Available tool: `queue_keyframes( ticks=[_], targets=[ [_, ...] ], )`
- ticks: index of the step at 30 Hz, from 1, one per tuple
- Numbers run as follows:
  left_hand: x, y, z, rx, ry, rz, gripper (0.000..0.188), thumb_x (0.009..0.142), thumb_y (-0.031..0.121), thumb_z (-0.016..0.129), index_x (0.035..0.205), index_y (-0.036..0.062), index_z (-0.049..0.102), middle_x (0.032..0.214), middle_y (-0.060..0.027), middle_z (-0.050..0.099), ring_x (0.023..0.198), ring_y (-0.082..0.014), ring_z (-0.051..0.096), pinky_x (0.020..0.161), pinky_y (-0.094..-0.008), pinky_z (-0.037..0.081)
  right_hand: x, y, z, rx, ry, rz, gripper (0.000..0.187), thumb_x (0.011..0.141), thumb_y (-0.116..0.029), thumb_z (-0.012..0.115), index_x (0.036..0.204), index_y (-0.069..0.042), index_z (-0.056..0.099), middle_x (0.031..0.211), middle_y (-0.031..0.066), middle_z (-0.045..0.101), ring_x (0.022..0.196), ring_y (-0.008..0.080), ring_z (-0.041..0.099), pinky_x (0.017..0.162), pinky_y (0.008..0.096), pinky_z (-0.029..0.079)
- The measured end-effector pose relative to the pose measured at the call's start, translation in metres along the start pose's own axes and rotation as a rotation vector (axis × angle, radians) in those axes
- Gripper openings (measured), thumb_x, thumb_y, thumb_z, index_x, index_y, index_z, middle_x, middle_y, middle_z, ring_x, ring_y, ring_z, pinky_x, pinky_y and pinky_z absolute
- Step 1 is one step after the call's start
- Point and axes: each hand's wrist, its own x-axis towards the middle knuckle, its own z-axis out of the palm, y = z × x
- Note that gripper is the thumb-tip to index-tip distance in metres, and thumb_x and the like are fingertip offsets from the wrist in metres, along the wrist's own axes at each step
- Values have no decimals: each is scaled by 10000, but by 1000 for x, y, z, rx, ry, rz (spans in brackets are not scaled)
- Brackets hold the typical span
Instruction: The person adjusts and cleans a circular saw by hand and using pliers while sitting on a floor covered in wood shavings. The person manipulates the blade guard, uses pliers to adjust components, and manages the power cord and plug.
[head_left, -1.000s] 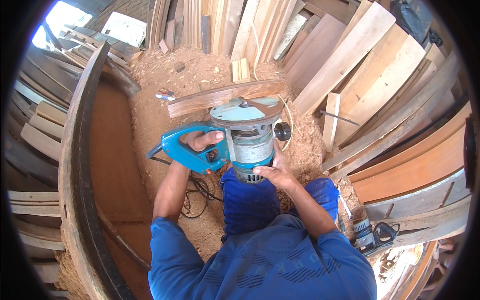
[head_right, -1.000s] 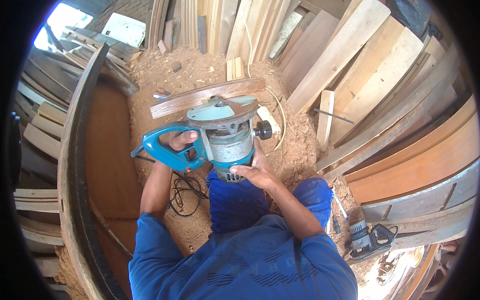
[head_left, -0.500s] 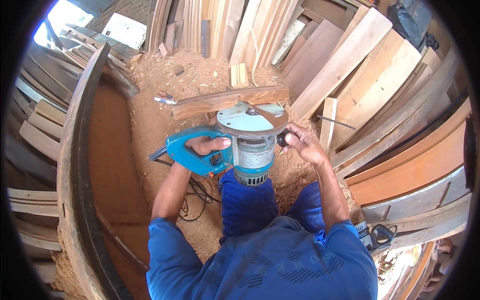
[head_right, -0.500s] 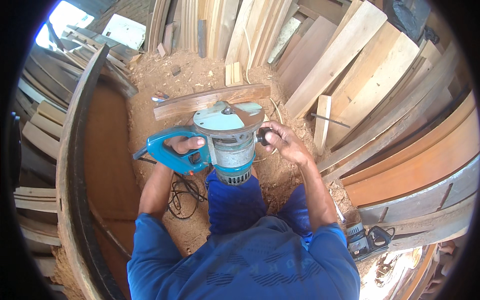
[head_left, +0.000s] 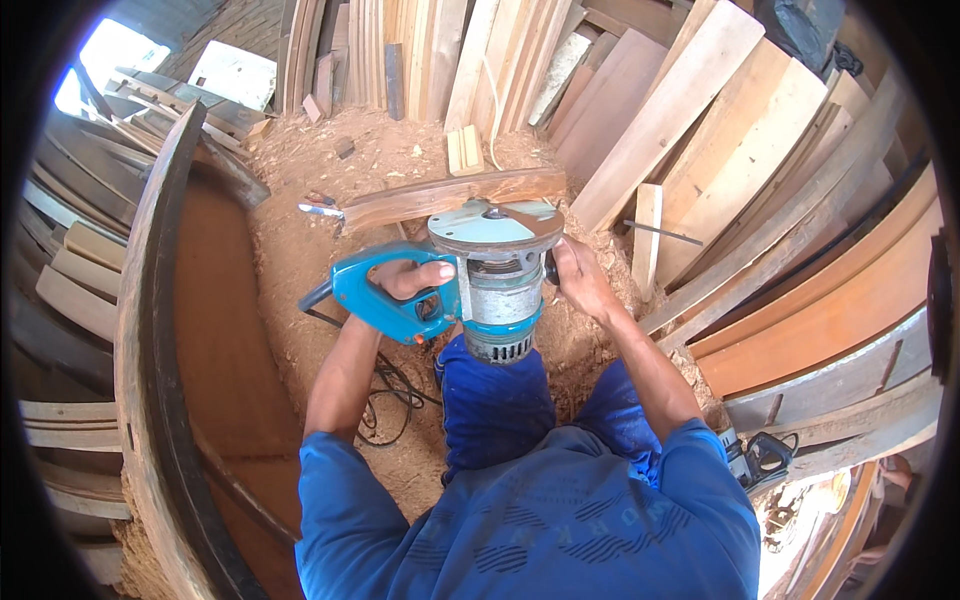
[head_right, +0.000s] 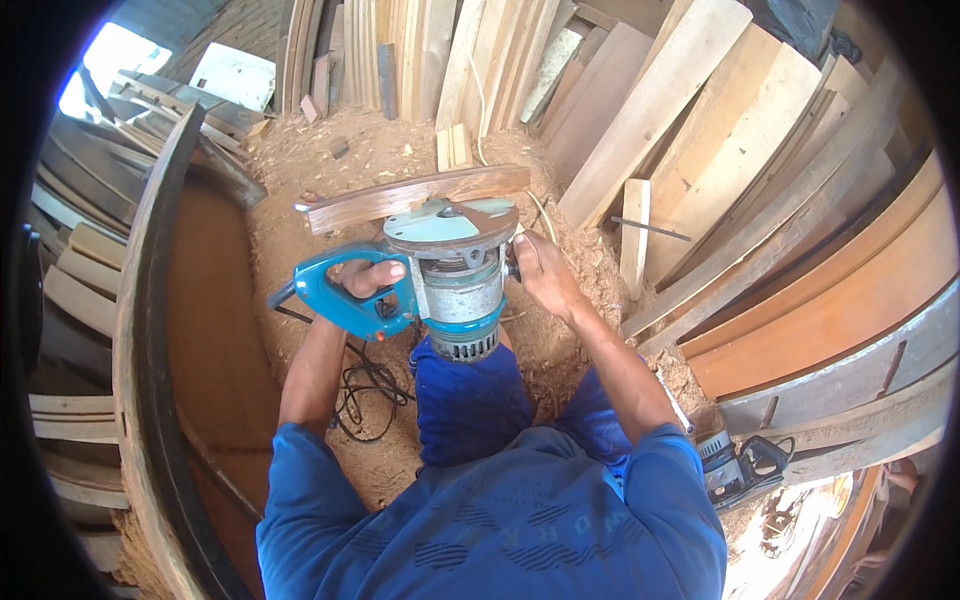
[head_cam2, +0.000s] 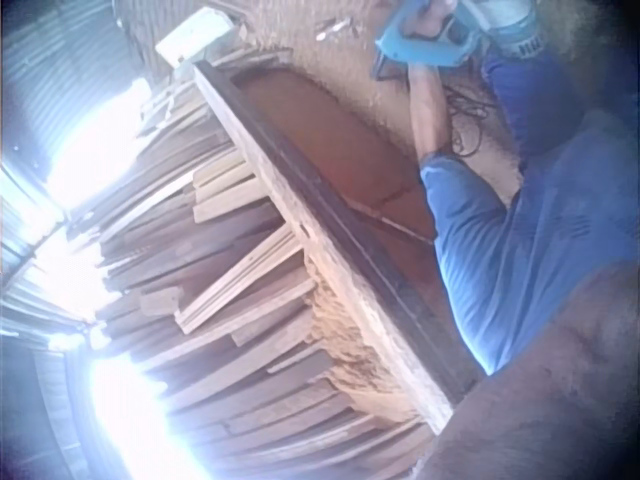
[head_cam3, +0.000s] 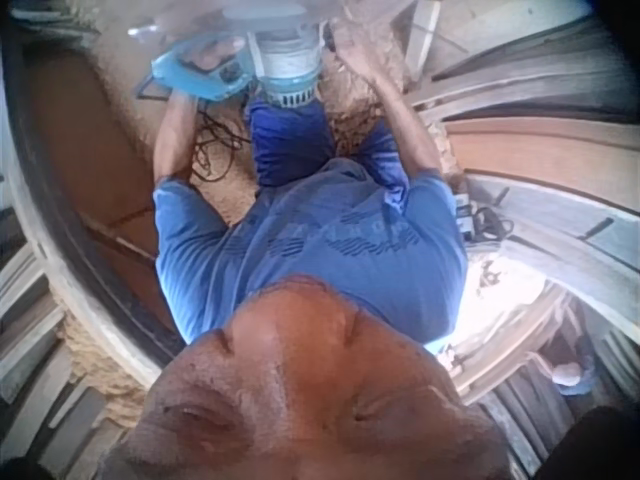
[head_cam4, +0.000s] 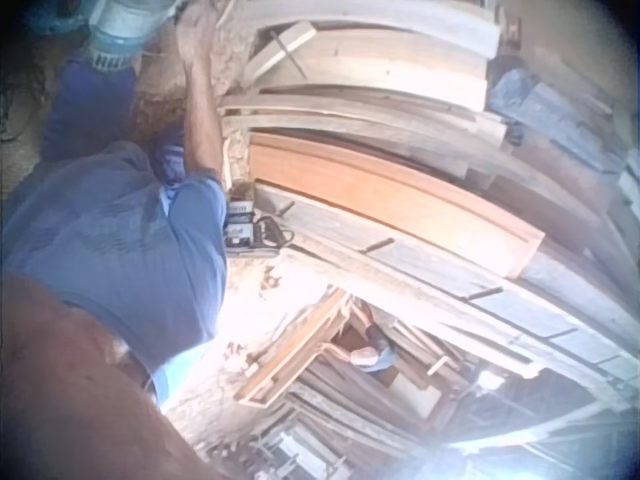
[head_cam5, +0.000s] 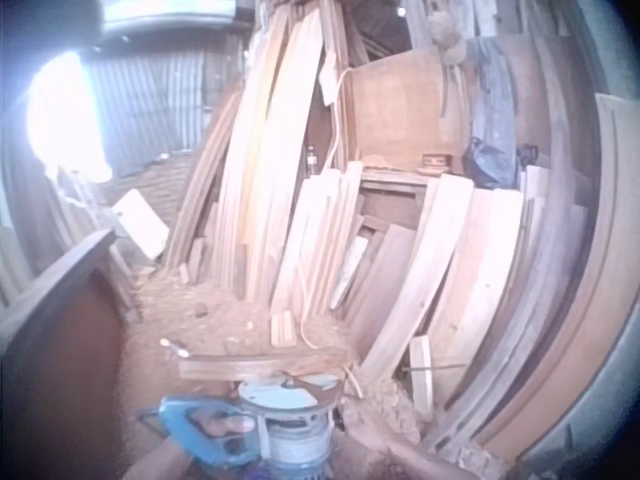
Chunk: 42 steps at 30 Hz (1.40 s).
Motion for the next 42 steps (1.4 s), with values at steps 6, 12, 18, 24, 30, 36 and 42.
queue_keyframes(
  ticks=[6,12,18,24,30,36,42],
  targets=[
    [-3,10,3,18,21,-49,907,829,355,742,1506,-79,322,1393,-213,542,1268,-287,521,1067,-390,426,9,-6,-19,149,-289,433,597,1056,-531,374,1097,26,585,883,93,635,696,192,605,614,344,549],
    [-9,7,-3,-12,80,-161,907,815,385,740,1492,-81,356,1395,-217,543,1278,-292,510,1088,-402,403,-19,-39,-3,-661,-98,-128,481,872,-92,675,1303,-19,473,1259,254,572,1014,371,667,843,462,579],
    [-7,9,4,97,75,-29,881,805,395,742,1465,-79,400,1357,-200,580,1250,-290,535,1076,-401,409,5,-51,-19,-487,-255,21,404,774,-114,748,1121,19,590,862,204,694,846,391,697,797,461,573],
    [-6,-4,-12,-37,90,-137,848,808,401,733,1441,-78,433,1334,-191,596,1227,-289,550,1059,-400,421,5,-67,-20,-617,-309,-61,403,807,-155,751,1127,5,566,967,200,685,920,397,681,841,482,552],
    [-9,-12,-20,-139,85,-151,834,814,400,724,1436,-77,440,1329,-190,598,1221,-284,552,1055,-399,424,-5,-45,-7,-777,-82,-336,342,863,-102,648,1176,-39,526,1162,206,615,995,427,645,859,480,542],
    [-21,-21,-27,-125,112,-150,815,825,396,710,1434,-75,440,1320,-187,600,1211,-277,555,1048,-397,430,4,-41,1,-899,-67,-368,388,818,-117,689,1163,-20,540,1097,212,606,973,407,652,820,487,549],
    [-23,-13,-19,-65,75,19,858,800,377,711,1465,-62,391,1366,-184,571,1234,-258,545,1059,-388,426,11,-64,-6,-927,-247,-245,345,731,-117,760,1006,26,608,997,216,656,878,396,686,782,473,563]
  ],
)
